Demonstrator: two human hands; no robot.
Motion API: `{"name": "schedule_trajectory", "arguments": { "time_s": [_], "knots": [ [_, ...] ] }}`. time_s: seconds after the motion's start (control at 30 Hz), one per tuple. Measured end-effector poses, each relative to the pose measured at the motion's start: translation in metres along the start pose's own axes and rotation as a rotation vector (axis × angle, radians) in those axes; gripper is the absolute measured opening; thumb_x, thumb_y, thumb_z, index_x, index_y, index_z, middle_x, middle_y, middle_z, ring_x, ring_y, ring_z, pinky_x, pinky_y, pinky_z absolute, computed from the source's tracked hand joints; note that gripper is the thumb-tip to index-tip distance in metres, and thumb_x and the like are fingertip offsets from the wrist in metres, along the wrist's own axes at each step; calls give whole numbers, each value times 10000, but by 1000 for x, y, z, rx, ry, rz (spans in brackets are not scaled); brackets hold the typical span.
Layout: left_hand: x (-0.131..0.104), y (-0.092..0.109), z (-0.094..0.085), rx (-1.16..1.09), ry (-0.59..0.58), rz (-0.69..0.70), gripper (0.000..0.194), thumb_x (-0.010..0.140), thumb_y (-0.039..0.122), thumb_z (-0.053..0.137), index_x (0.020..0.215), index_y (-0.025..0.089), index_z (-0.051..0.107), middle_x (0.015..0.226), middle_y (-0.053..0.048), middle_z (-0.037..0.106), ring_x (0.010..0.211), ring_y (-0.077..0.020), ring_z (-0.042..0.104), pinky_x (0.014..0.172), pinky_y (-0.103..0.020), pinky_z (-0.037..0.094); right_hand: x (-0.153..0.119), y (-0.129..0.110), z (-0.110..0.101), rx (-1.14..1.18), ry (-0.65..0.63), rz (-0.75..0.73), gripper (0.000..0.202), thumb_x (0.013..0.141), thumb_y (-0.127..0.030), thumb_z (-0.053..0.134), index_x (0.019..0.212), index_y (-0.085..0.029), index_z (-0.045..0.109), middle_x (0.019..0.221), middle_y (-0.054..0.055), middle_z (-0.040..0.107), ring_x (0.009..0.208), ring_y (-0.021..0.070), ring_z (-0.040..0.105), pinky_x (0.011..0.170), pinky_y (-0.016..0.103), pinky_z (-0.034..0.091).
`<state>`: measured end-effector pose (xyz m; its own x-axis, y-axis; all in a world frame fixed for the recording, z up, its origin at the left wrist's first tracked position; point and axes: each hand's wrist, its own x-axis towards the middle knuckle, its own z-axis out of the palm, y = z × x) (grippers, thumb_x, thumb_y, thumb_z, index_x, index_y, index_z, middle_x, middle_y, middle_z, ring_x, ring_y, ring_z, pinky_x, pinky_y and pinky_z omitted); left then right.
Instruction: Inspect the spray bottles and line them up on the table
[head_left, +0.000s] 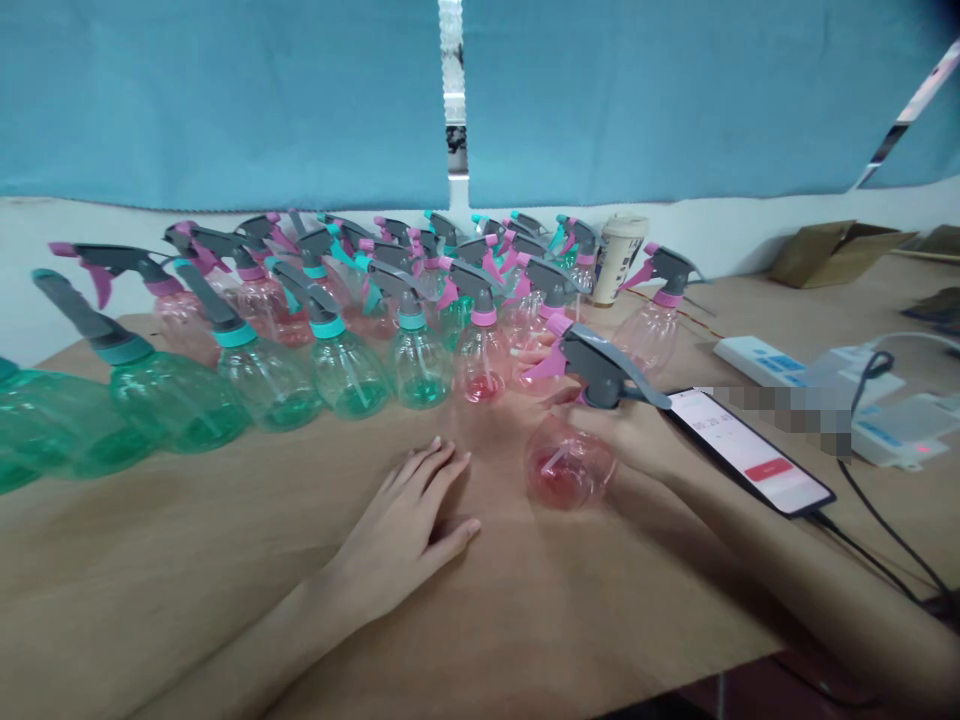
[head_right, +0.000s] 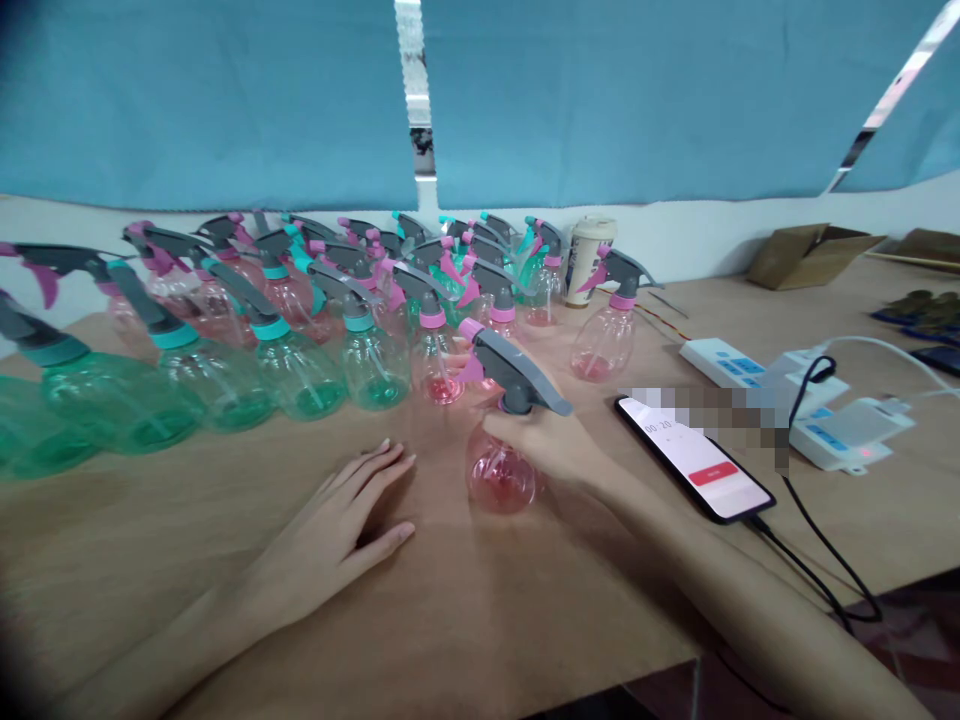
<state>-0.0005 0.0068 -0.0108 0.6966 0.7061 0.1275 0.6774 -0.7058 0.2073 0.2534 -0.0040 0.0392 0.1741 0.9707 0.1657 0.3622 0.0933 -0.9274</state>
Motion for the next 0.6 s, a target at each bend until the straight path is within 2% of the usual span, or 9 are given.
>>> {"name": "schedule_trajectory", "arguments": {
  "time_s": [0.17, 0.37, 0.5, 0.6],
  "knots": [
    [0, 1, -2, -15, -5, -13, 579, 915, 525, 443, 1380, 183, 398, 1467, -124, 396, 1367, -295, 320, 1094, -497, 299, -2, -3, 0, -25, -7, -5, 73, 634, -291, 537, 668, -241, 497, 598, -16, 526, 767, 230, 595, 715, 389, 465],
    [0, 1, -2, -11, -38, -23, 588, 915, 523, 444, 1385, 173, 388, 1472, -123, 388, 1372, -294, 312, 1103, -497, 285, -1, -10, -1, -45, 5, 53, 124, 593, -292, 554, 586, -247, 439, 565, -15, 510, 799, 246, 589, 717, 384, 454],
    [0, -1, 0, -8, -38, -21, 592, 914, 522, 444, 1384, 166, 387, 1475, -124, 380, 1375, -293, 302, 1102, -495, 290, 0, -16, 0, 0, 6, 49, 91, 568, -278, 538, 647, -238, 518, 681, -3, 585, 807, 229, 585, 724, 359, 450],
    [1, -1, 0, -16, -30, -9, 575, 917, 507, 448, 1381, 173, 386, 1471, -123, 386, 1371, -289, 308, 1101, -494, 289, 0, -17, 1, 5, 2, 8, 118, 558, -254, 523, 670, -236, 555, 734, -5, 606, 740, 199, 575, 686, 334, 453]
  ]
}}
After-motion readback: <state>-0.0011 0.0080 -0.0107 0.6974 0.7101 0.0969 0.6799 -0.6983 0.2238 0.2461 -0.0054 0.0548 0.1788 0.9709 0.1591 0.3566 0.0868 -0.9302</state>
